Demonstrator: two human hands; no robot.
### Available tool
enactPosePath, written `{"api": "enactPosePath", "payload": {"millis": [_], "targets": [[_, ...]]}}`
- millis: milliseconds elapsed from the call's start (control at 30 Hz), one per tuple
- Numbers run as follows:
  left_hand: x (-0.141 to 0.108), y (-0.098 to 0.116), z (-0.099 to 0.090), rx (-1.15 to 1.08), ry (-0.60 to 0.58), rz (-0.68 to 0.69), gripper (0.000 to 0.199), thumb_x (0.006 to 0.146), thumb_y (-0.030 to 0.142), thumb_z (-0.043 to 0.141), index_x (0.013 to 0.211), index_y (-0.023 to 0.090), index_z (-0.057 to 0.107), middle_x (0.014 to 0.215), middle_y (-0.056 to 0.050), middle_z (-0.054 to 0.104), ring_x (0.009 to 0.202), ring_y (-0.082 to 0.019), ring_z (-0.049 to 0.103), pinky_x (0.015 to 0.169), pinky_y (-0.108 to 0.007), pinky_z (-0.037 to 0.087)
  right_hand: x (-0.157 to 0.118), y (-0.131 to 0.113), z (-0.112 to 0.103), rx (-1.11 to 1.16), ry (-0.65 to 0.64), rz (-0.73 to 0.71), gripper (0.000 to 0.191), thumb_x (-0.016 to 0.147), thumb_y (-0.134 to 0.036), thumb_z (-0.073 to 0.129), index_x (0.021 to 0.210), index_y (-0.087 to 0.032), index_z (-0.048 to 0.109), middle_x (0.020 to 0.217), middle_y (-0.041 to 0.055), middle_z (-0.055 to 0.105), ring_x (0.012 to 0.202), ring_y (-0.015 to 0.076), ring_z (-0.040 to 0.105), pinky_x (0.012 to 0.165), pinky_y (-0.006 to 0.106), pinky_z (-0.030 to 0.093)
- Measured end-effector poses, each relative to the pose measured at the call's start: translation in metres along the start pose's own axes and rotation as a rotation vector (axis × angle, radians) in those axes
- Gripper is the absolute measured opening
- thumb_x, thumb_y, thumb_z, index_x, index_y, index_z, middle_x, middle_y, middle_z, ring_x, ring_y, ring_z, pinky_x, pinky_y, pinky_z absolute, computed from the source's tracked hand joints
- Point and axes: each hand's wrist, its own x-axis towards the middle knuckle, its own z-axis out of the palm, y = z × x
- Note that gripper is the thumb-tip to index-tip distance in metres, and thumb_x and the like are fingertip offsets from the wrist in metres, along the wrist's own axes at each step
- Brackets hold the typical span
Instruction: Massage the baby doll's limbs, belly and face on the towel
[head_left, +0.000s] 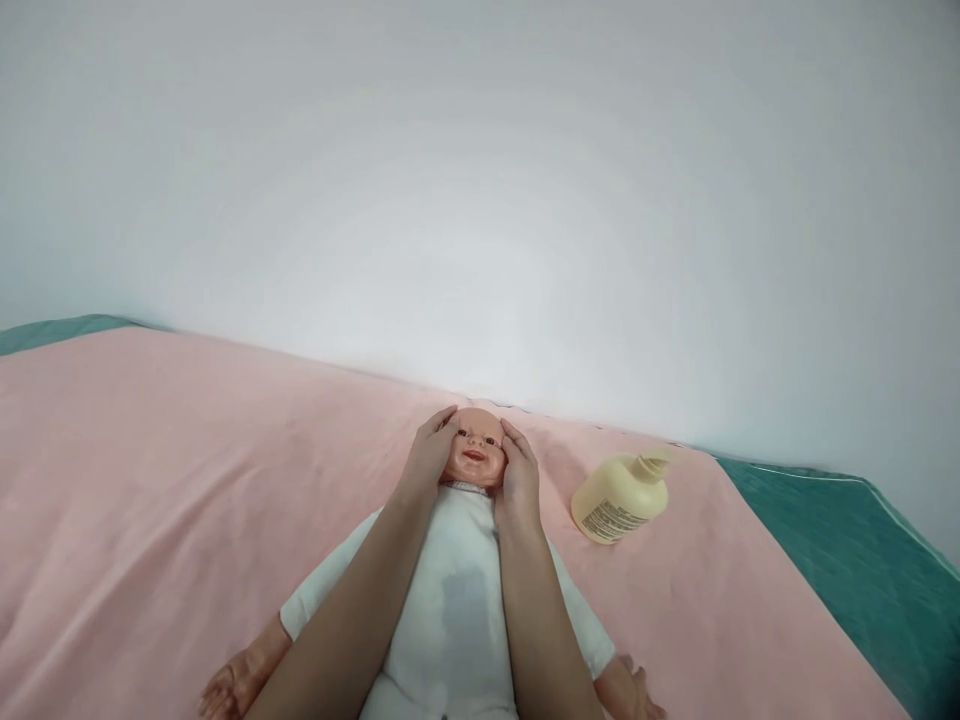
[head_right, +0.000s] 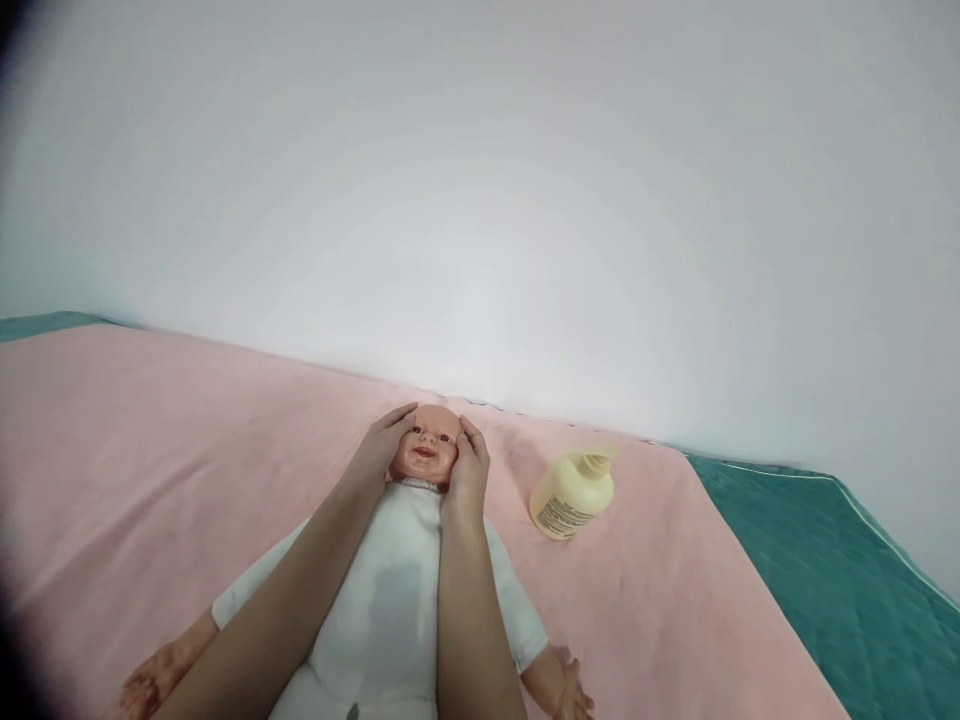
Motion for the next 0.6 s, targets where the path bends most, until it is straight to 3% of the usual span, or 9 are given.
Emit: {"api": "enactPosePath", "payload": {"millis": [133, 233, 433, 600], "targets": [[-0.003, 0.005, 0.001, -0.035, 0.018, -0.034, 0.031, 0.08, 0.022, 0.06, 0.109, 0.015, 0.069, 0.121, -0.012, 0.066, 0.115, -0.027, 0.06, 0.101, -0.04, 0.045, 0.001, 0.0, 0.0, 0.05, 0.005, 0.024, 0.039, 0.064, -0.029, 0.062, 0.101, -0.019, 0.07, 0.115, 0.0063, 0.068, 0.104, 0.0226, 0.063, 0.089, 0.036, 0.051], [-0.006, 0.007, 0.001, -0.05, 0.01, -0.036, 0.031, 0.08, 0.022, 0.059, 0.108, 0.014, 0.069, 0.119, -0.012, 0.067, 0.114, -0.026, 0.06, 0.1, -0.038, 0.046, 0.0, 0.0, 0.0, 0.019, -0.006, -0.011, 0.039, 0.067, -0.036, 0.065, 0.102, -0.019, 0.069, 0.117, 0.0066, 0.067, 0.108, 0.0229, 0.061, 0.09, 0.035, 0.051], [-0.018, 0.015, 0.001, 0.003, -0.082, 0.006, 0.038, 0.082, 0.047, 0.062, 0.1, 0.015, 0.067, 0.104, -0.012, 0.07, 0.098, -0.027, 0.066, 0.087, -0.037, 0.052, -0.007, -0.004, 0.004, -0.032, -0.026, 0.002, 0.05, 0.061, -0.038, 0.078, 0.105, -0.02, 0.064, 0.112, 0.0057, 0.067, 0.105, 0.022, 0.062, 0.086, 0.031, 0.053], [-0.019, 0.018, 0.003, 0.076, -0.036, -0.016, 0.038, 0.077, 0.03, 0.07, 0.112, 0.016, 0.062, 0.119, -0.013, 0.064, 0.108, -0.025, 0.062, 0.093, -0.035, 0.049, -0.009, -0.005, 0.006, 0.021, -0.038, 0.037, 0.055, 0.057, -0.034, 0.082, 0.106, -0.02, 0.061, 0.107, 0.0054, 0.067, 0.094, 0.0212, 0.066, 0.078, 0.031, 0.056]]}}
